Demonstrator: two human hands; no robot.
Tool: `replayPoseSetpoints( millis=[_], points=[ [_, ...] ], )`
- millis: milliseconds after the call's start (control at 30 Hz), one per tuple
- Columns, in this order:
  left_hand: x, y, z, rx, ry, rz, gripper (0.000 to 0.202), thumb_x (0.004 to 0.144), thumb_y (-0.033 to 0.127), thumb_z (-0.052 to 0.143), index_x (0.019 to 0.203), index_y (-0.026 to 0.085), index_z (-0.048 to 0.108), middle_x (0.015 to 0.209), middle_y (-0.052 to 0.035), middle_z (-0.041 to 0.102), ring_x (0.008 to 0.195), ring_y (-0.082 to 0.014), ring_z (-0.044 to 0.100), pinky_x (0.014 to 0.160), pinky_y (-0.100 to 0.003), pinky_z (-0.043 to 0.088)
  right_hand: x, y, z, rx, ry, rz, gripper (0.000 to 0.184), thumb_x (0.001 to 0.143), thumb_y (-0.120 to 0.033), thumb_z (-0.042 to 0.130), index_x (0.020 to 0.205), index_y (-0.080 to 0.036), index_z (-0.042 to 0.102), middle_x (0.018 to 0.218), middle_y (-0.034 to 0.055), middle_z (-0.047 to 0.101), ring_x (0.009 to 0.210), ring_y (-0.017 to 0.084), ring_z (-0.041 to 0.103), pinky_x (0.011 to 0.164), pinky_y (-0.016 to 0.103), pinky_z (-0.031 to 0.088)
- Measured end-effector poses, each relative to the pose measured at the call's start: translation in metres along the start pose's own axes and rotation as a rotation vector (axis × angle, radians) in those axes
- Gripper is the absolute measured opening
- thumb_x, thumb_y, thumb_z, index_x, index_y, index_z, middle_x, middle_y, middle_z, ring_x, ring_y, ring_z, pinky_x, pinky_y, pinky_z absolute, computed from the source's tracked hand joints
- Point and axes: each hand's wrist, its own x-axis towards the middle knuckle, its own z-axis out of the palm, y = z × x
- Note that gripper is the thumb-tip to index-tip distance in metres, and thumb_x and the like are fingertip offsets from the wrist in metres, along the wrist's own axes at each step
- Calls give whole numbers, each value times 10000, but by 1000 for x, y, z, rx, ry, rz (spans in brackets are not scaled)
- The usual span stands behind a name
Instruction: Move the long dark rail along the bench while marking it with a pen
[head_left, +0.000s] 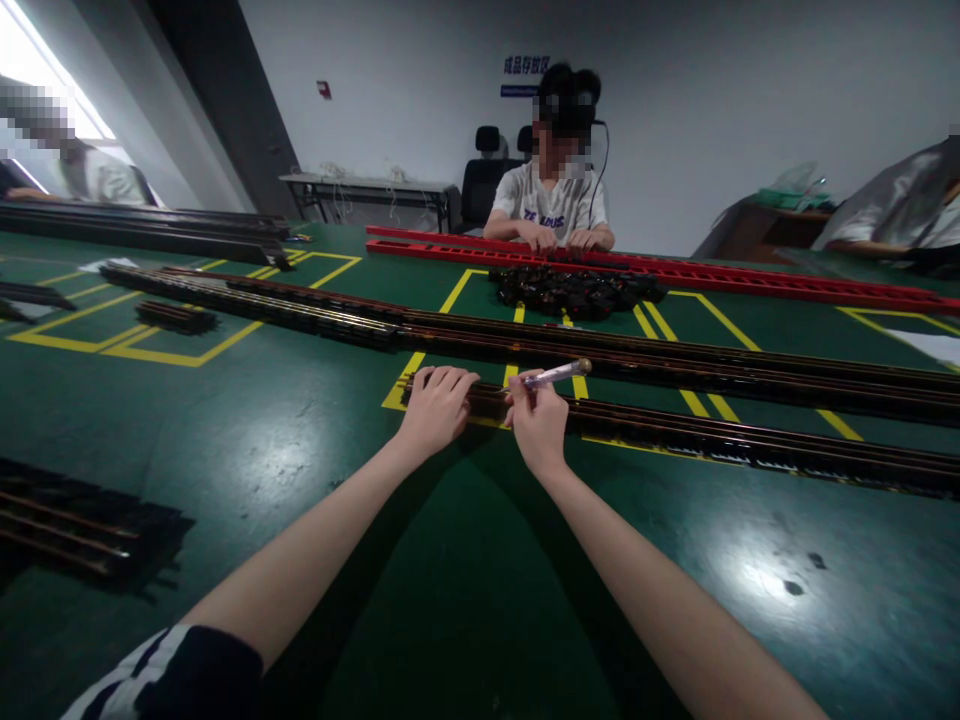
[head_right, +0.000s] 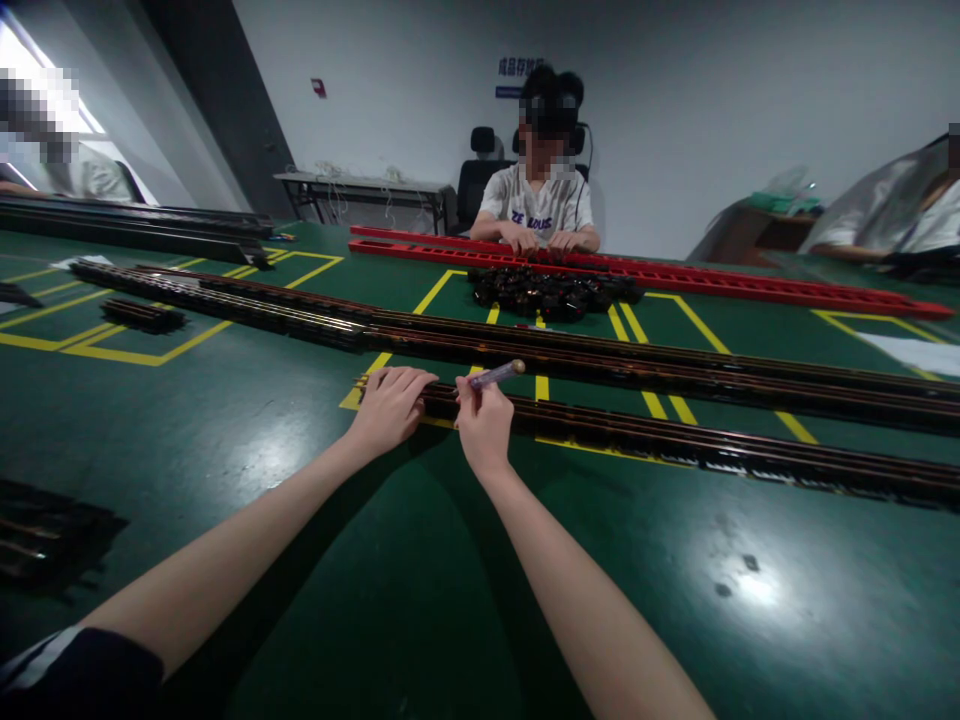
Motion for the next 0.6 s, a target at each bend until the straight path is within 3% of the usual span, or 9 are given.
replayPoseSetpoints(
  millis=[600],
  points=[
    [-1, 1, -1, 11, 49, -75, 457, 764, 13, 382, 1128, 202, 583, 1146, -75, 651, 1106, -276, 530, 966, -468, 331, 1, 0, 1, -1, -2, 26, 276, 883, -437, 497, 807, -173, 518, 626, 8, 603, 404, 114, 542, 447, 243, 446]
  ],
)
